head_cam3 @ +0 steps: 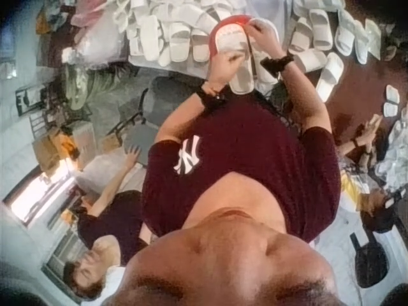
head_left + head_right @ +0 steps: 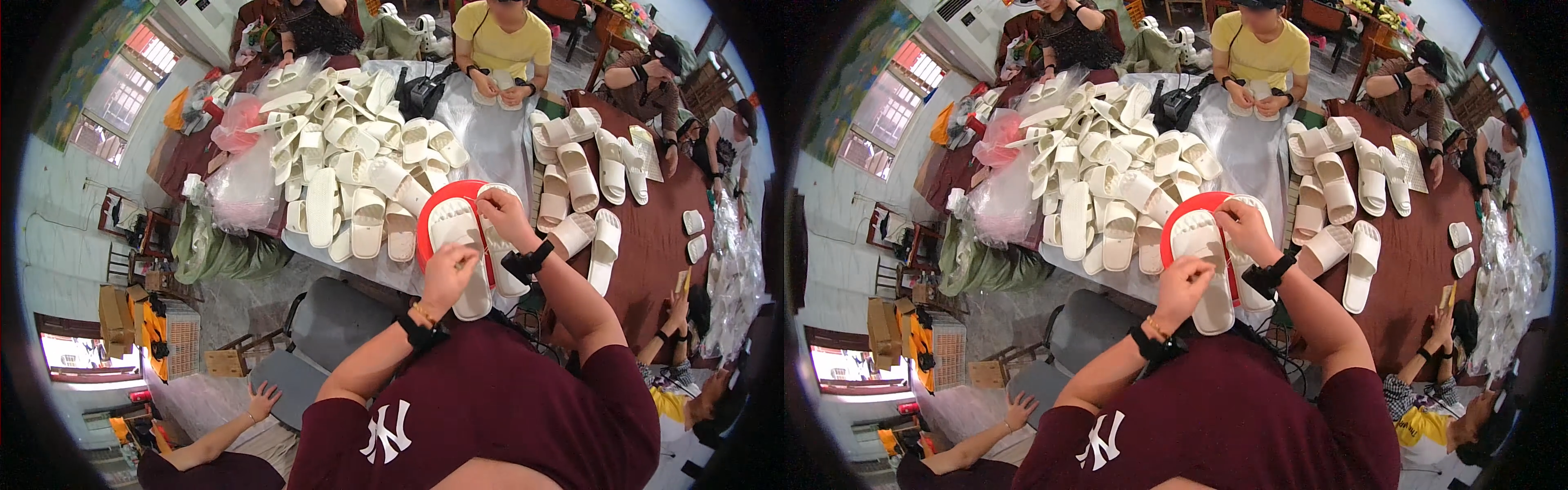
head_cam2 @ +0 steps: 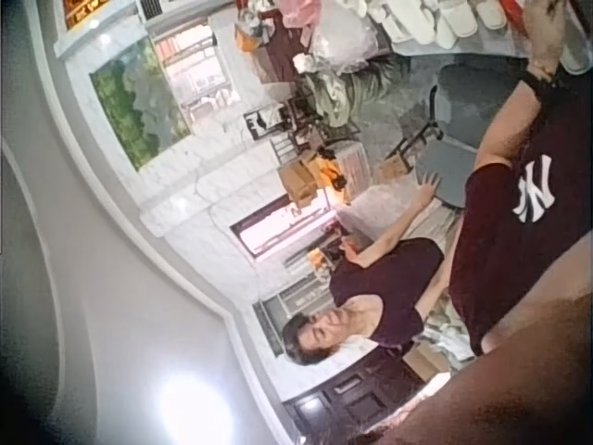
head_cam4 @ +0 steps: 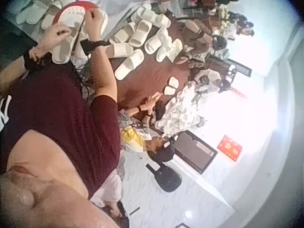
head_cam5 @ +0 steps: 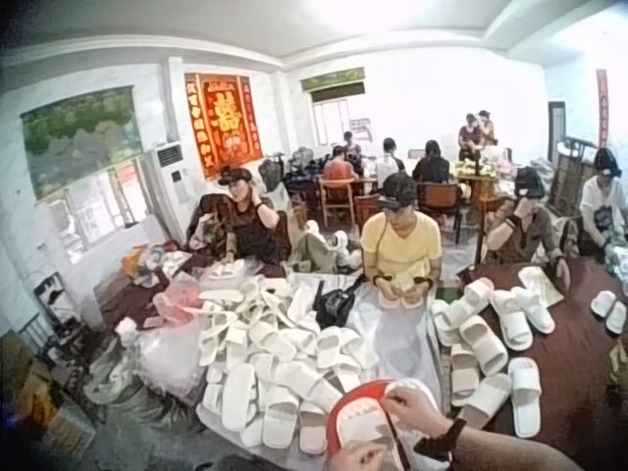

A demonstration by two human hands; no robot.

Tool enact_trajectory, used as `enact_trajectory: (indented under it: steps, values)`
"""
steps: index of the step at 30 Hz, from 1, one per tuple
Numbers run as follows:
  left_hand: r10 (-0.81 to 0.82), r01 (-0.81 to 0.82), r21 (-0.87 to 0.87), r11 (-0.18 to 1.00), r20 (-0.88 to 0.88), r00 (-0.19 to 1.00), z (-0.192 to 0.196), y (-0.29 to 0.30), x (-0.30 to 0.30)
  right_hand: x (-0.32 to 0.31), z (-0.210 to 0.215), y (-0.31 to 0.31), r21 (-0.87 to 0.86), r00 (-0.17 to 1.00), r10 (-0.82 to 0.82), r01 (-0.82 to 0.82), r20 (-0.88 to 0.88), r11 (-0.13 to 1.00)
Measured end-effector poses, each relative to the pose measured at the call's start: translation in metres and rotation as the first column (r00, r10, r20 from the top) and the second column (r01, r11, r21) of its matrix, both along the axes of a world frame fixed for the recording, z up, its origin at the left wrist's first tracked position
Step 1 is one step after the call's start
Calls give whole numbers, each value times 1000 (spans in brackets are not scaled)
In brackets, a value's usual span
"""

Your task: Assembling, sorting, and inspecting white sandals at a manufacturing table.

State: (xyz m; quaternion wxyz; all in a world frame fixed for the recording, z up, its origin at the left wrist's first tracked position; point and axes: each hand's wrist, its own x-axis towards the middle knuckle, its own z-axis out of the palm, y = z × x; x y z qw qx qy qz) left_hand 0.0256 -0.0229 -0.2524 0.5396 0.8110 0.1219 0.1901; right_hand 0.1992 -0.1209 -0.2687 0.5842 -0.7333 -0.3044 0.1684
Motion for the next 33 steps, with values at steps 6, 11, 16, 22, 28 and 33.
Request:
enact_trajectory:
  steps: [6, 11, 16, 22, 28, 33]
  values:
    - [-190, -60, -527, 848, -407, 893, -32, 4, -18, -7, 5, 19, -88, 980, 83, -68, 182, 994]
    - [-138, -251, -744, 619, -417, 898, -53, 2, -12, -14, 2, 25, -337, 936, 243, -150, 256, 929]
    - [270, -500, -755, 424, -421, 866, -66, 9, -1, -15, 4, 22, -323, 937, 304, -238, 174, 916]
    - [116, -435, -877, 203, -419, 900, -71, 25, 15, -5, -3, 28, -319, 918, 393, -388, -51, 864]
    - [154, -343, -783, 519, -309, 938, -72, 22, 23, 0, 5, 39, -367, 904, 409, -426, -126, 827]
    - [210, -268, -851, 451, -191, 959, -97, 23, 29, -2, -16, 51, -528, 827, 506, -323, 246, 785]
